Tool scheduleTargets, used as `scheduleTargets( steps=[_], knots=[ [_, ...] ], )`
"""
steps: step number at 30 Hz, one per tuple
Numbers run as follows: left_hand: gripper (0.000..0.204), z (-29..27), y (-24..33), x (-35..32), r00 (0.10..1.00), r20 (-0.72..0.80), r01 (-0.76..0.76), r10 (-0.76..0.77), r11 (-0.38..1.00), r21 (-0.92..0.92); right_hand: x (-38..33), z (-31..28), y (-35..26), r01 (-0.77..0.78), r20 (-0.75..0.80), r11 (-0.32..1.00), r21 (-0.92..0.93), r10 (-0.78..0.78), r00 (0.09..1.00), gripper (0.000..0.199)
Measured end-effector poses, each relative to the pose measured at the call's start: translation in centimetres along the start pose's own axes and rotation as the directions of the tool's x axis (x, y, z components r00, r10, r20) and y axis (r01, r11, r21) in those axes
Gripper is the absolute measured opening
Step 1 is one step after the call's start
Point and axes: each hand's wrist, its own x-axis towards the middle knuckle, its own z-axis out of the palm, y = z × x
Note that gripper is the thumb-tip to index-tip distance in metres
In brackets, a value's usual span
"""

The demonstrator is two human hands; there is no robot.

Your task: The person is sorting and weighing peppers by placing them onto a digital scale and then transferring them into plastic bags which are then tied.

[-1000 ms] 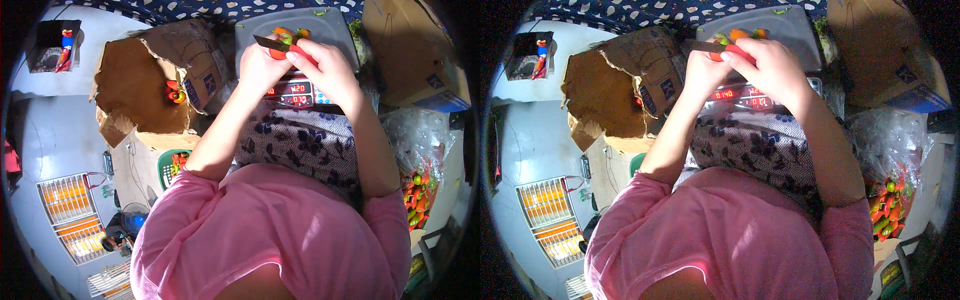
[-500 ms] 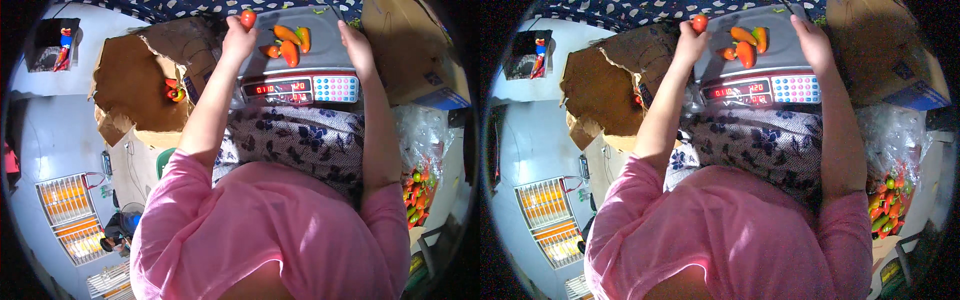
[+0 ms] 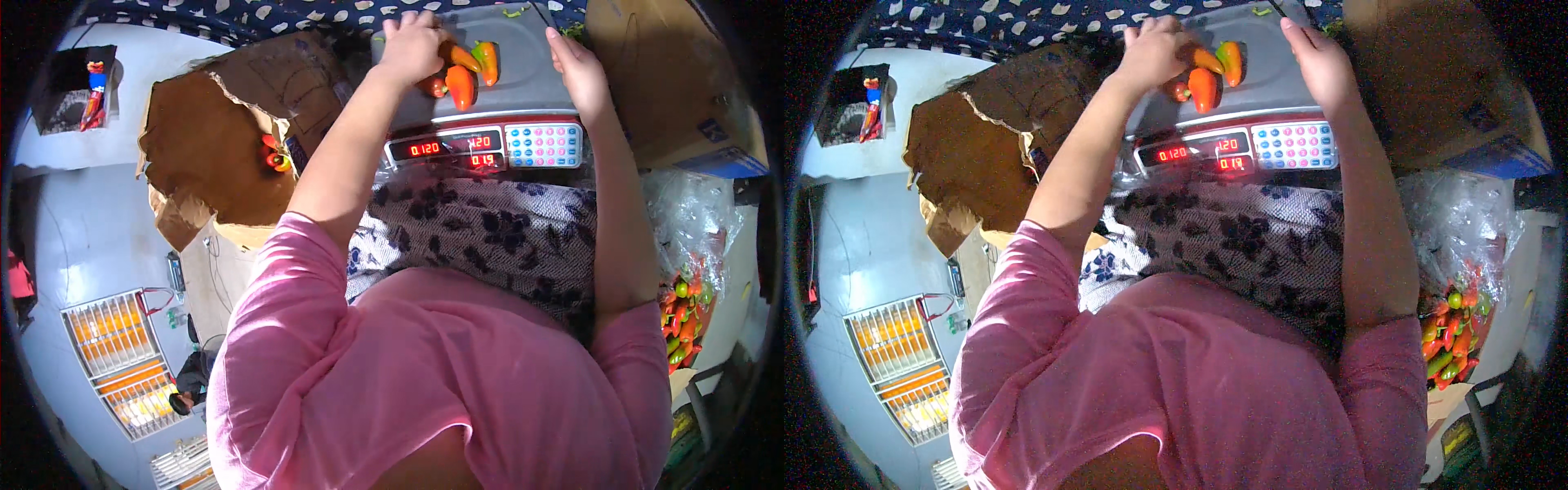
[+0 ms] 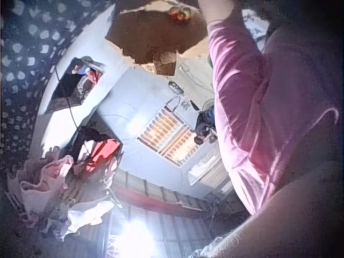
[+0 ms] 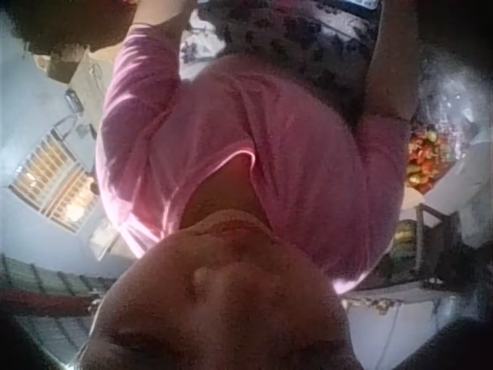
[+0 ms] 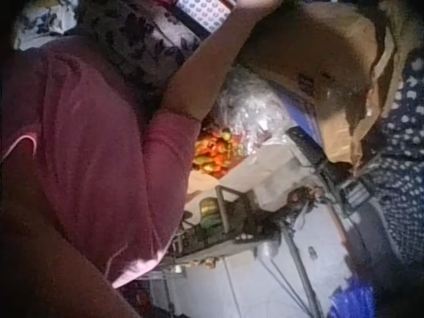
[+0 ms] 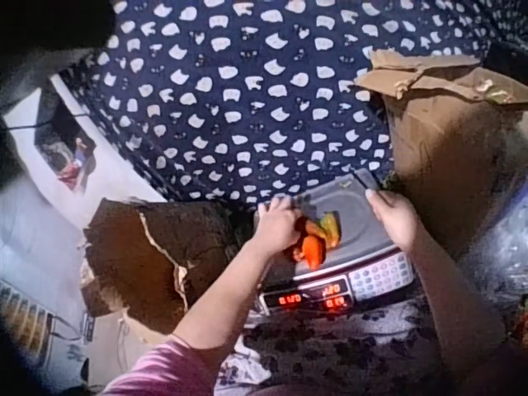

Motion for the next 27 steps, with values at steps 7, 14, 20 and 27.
scheduleTargets(
  steps=[7, 14, 20, 27],
  knots=[
    [0.025, -6.2, 1.7, -1.3, 0.884, 0.169, 0.116, -0.436, -0.146, -0.982, -2.1, 1.5, -2.3, 0.085, 0.191, 0.984, 0.154, -0.114, 0.975, 0.047],
    [0.039, -6.7, 4.4, -5.3, 0.972, 0.182, 0.035, -0.15, -0.672, -0.74, -5.5, 3.1, -6.5, 0.34, 0.332, 0.886, 0.314, -0.438, 0.835, 0.032],
    [0.069, -7.8, 3.5, -7.5, 0.987, -0.038, 0.08, 0.154, -0.69, -0.72, -5.7, 2.7, -6.9, 0.409, 0.326, 0.89, 0.201, -0.455, 0.829, 0.026],
    [0.04, -10.4, 3.4, -9.6, 0.954, 0.171, 0.28, 0.245, -0.532, -0.799, -6.6, 2.7, -8.3, 0.547, 0.385, 0.833, 0.077, -0.531, 0.755, 0.024]
  ],
)
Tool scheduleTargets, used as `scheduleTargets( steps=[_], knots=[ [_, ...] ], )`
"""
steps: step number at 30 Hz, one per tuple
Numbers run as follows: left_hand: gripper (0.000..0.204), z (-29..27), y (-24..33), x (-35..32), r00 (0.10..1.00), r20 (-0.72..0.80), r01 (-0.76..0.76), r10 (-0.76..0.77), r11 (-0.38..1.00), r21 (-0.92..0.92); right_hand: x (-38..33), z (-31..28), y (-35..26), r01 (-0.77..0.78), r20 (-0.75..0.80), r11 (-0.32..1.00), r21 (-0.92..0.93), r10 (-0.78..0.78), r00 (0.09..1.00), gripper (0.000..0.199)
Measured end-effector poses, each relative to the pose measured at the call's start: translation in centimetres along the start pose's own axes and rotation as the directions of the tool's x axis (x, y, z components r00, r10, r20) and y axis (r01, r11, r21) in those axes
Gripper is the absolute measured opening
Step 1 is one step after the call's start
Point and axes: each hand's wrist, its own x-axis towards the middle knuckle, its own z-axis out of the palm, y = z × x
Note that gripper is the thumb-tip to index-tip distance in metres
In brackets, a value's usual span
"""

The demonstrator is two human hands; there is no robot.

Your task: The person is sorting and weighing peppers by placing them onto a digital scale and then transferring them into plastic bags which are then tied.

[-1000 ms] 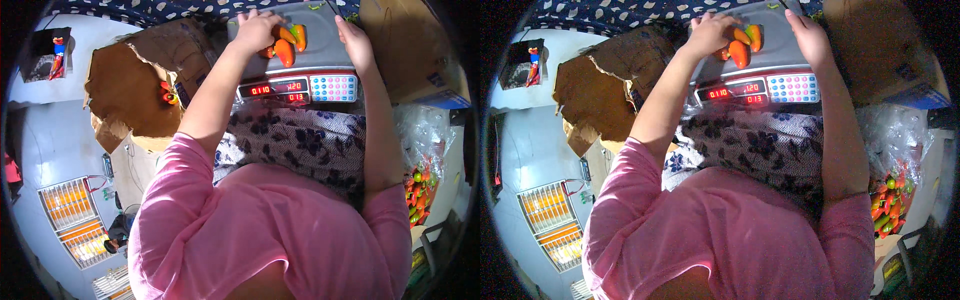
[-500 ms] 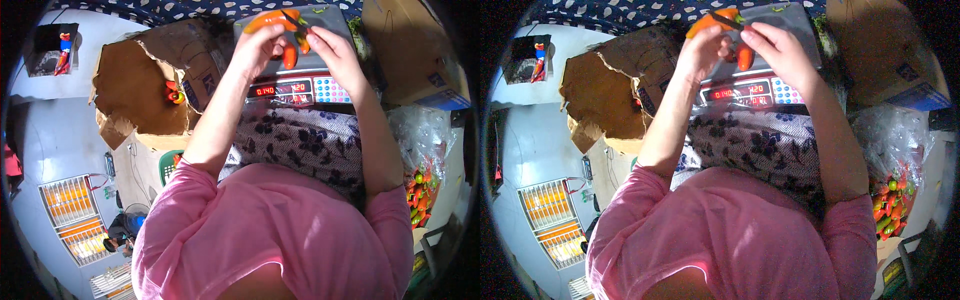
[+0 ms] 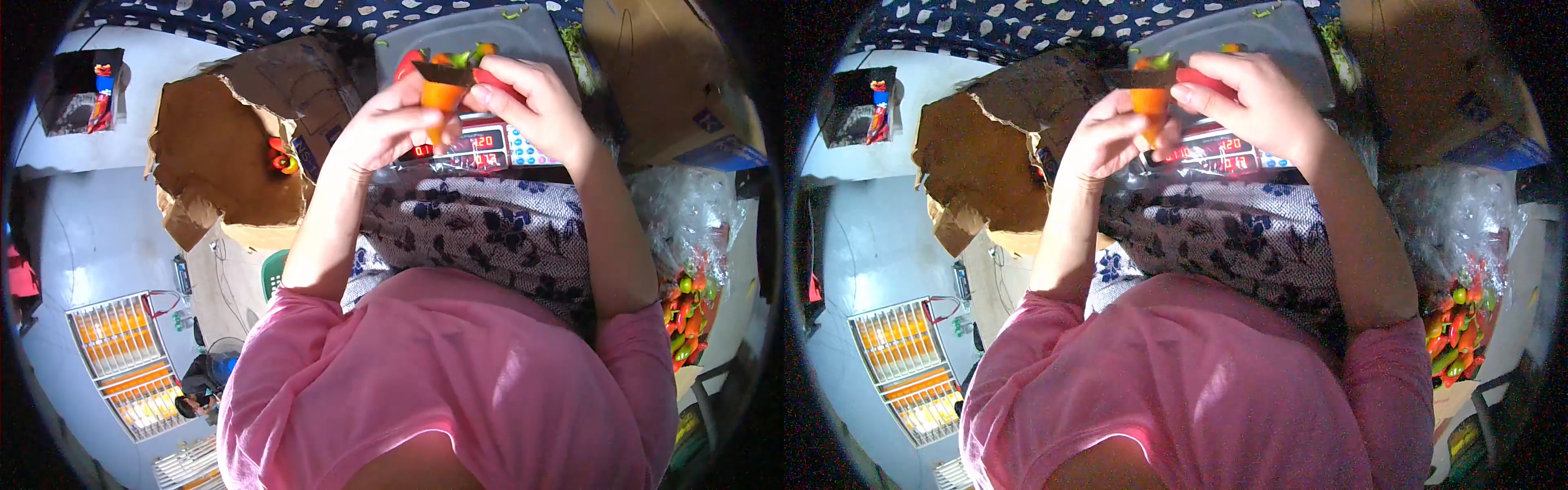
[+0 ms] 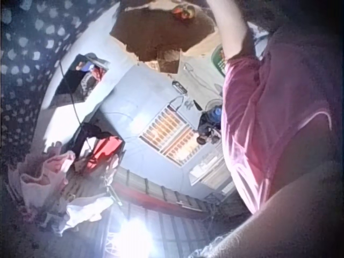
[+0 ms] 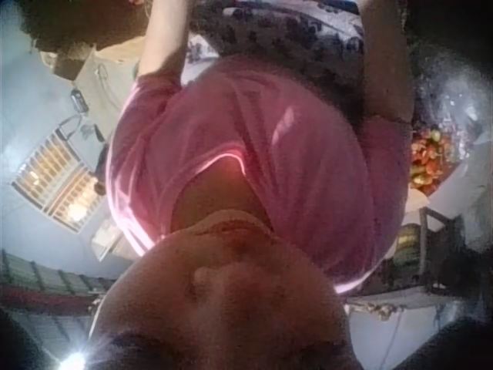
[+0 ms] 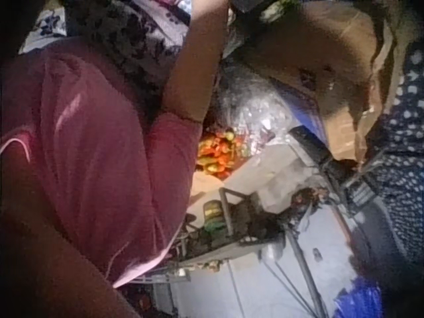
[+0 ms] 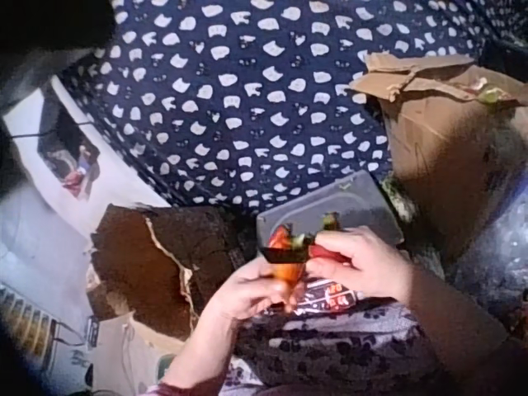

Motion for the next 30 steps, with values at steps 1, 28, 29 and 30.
scheduleTargets(
  steps=[1, 28, 29, 30],
  knots=[
    [0.036, 0.7, 0.6, 0.0, 0.997, -0.046, 0.07, -0.067, 0.995, 0.067, -0.1, 0.3, 0.0, -0.023, 0.03, 0.985, 0.171, 0.018, 0.999, 0.026],
    [0.064, -4.1, -4.1, 8.9, 0.82, -0.507, 0.568, 0.264, -0.27, 0.777, -0.8, -4.1, 11.3, -0.527, -0.415, 0.829, 0.185, 0.552, 0.723, 0.042],
    [0.067, -2.5, -3.9, 8.7, 0.831, -0.535, 0.554, 0.153, -0.311, 0.772, -0.9, -4.2, 11.5, -0.524, -0.366, 0.82, 0.231, 0.572, 0.734, 0.042],
    [0.07, -1.4, -3.5, 8.3, 0.824, -0.564, 0.545, 0.056, -0.351, 0.762, -0.5, -4.1, 11.1, -0.511, -0.312, 0.815, 0.273, 0.577, 0.755, 0.042]
  ],
)
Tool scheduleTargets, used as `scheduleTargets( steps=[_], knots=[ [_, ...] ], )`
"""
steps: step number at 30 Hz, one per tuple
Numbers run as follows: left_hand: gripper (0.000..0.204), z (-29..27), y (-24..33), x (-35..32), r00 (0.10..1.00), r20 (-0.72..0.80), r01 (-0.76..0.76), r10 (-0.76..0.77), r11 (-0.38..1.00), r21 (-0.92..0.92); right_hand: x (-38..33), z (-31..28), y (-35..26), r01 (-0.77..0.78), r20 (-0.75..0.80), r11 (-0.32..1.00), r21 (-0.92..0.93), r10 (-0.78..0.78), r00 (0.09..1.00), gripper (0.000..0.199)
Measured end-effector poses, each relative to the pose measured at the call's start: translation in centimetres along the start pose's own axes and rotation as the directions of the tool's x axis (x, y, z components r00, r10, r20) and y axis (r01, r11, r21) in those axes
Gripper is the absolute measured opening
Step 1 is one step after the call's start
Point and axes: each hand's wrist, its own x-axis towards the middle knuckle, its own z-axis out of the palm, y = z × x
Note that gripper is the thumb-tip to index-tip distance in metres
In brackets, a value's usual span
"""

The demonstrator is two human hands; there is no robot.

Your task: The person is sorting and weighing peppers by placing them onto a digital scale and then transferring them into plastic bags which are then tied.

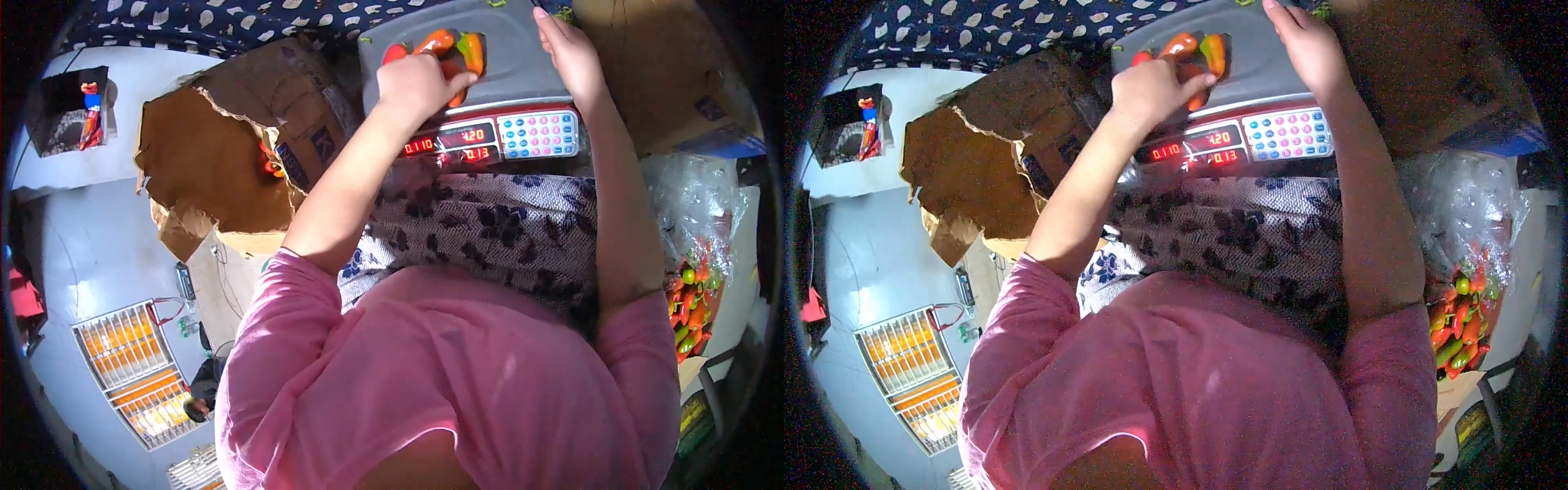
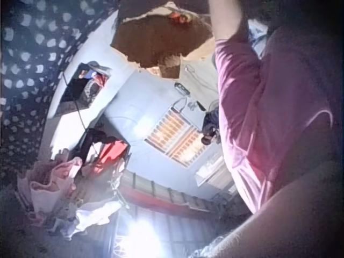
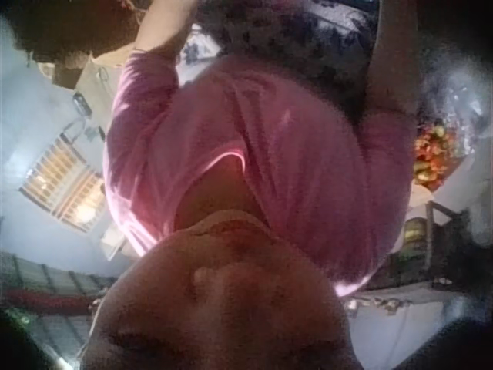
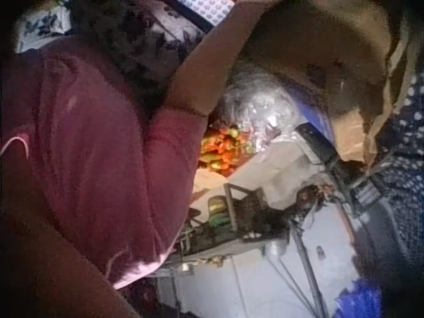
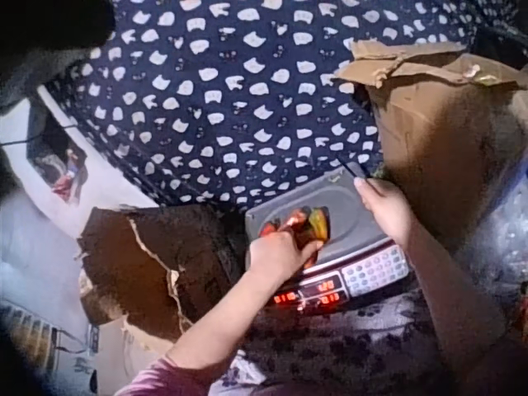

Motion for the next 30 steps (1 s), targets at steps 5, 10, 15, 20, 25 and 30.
scheduleTargets(
  steps=[5, 10, 15, 20, 25, 30],
  knots=[
    [0.053, 1.4, 0.4, -1.5, 0.987, -0.154, -0.05, 0.047, 0.999, -0.016, -2.0, 1.5, -2.7, 0.098, 0.07, 0.994, -0.046, -0.095, 0.993, 0.043],
    [0.049, 3.0, -1.2, -2.7, 0.963, -0.266, -0.072, 0.033, 0.988, -0.139, -3.3, 1.9, -3.9, 0.18, 0.348, 0.982, 0.055, -0.188, 0.919, 0.041],
    [0.042, 4.0, -2.1, -4.6, 0.896, -0.444, -0.397, 0.03, 0.506, -0.766, -5.3, 4.0, -4.3, 0.305, 0.535, 0.952, 0.014, -0.264, 0.802, 0.036],
    [0.042, 2.7, -1.7, -6.9, 0.844, -0.535, -0.526, 0.033, 0.242, -0.815, -6.3, 4.6, -5.6, 0.395, 0.613, 0.915, -0.084, -0.265, 0.744, 0.034],
    [0.024, 2.0, -1.8, -7.5, 0.908, -0.418, -0.397, 0.012, 0.339, -0.853, -6.8, 4.6, -6.8, 0.5, 0.683, 0.865, -0.03, -0.347, 0.642, 0.034],
    [0.023, 0.9, -3.0, -8.0, 0.81, -0.579, -0.507, 0.087, 0.601, -0.618, -6.1, 4.6, -5.8, 0.401, 0.547, 0.913, -0.083, -0.294, 0.784, 0.033]
  ],
)
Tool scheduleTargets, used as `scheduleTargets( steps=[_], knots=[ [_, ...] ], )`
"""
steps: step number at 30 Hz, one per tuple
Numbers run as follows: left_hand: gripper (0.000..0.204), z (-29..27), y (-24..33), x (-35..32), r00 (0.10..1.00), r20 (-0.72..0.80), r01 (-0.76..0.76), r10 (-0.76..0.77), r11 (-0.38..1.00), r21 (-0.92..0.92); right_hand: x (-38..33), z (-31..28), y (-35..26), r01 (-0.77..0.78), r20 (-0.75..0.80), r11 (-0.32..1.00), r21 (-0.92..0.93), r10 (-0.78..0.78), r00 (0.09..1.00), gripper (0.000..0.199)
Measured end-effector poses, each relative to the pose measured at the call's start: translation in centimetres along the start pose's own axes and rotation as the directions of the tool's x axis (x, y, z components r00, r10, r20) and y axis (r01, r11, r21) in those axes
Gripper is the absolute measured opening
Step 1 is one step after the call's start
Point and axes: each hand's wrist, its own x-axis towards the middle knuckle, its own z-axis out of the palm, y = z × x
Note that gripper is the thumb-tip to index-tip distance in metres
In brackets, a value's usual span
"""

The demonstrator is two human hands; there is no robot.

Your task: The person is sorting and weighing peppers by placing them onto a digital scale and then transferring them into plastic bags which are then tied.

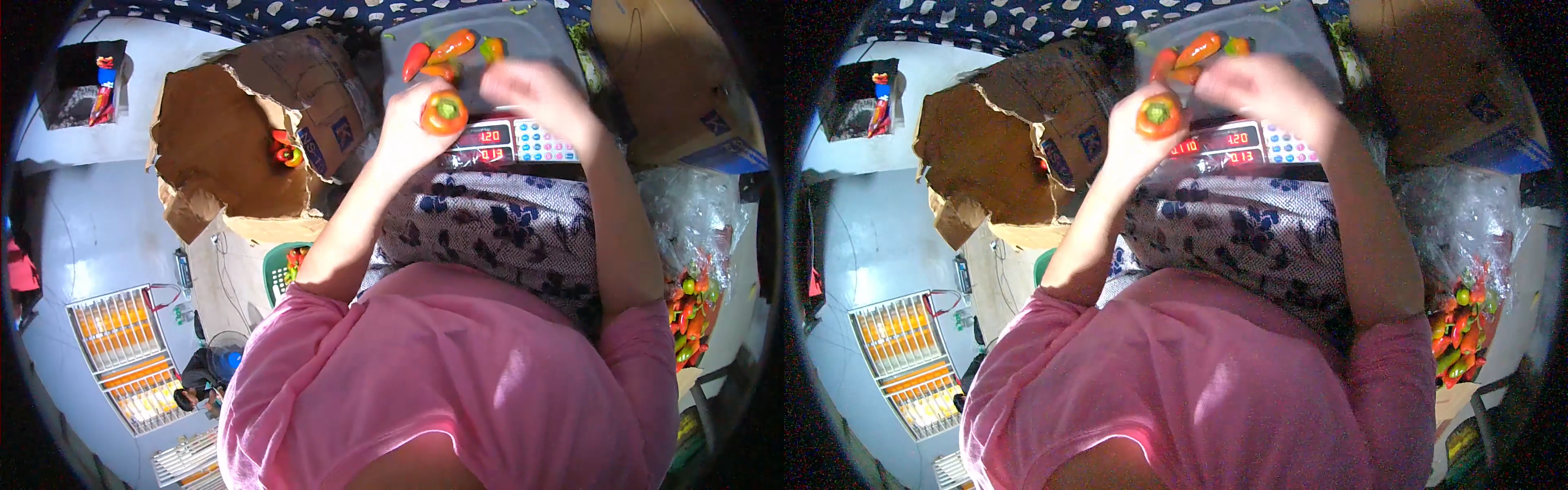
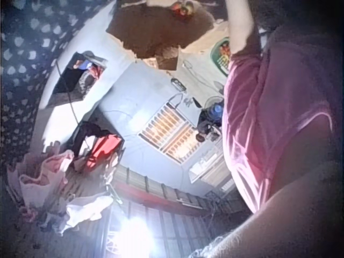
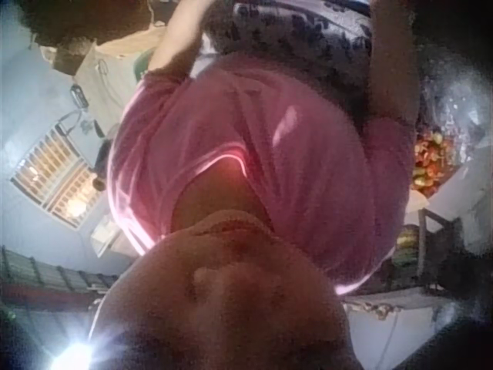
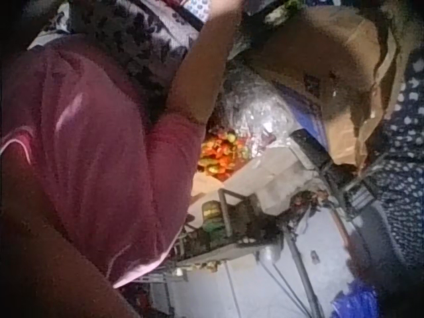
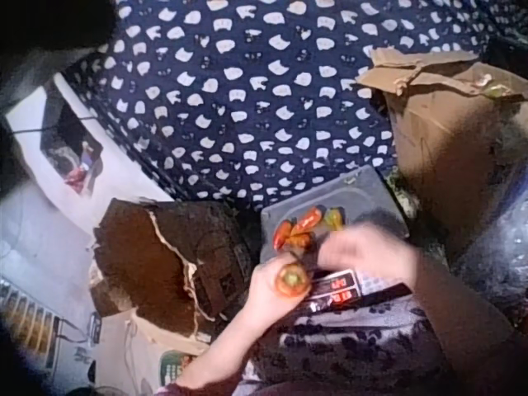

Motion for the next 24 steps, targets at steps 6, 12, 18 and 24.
scheduleTargets(
  steps=[6, 12, 18, 24],
  knots=[
    [0.03, 0.8, 1.4, 2.1, 0.993, -0.076, 0.089, -0.086, 0.995, 0.036, -0.1, -5.6, 9.7, -0.202, -0.73, 0.979, 0.034, 0.163, 0.664, 0.046],
    [0.073, 6.3, -4.4, 4.7, 0.992, -0.017, 0.101, -0.128, 0.684, 0.722, 1.1, -4.4, 9.3, -0.302, -0.644, 0.953, -0.005, 0.228, 0.73, 0.048],
    [0.066, 9.9, -4.6, 9.0, 0.984, -0.031, 0.129, -0.173, 0.59, 0.797, 1.0, -4.1, 8.8, -0.291, -0.64, 0.956, 0.044, 0.251, 0.727, 0.047],
    [0.057, 11.8, -3.0, 9.2, 0.979, 0.079, 0.093, -0.19, 0.748, 0.657, 0.7, -5.2, 7.6, -0.413, -0.459, 0.901, 0.132, 0.425, 0.78, 0.05]
  ],
)
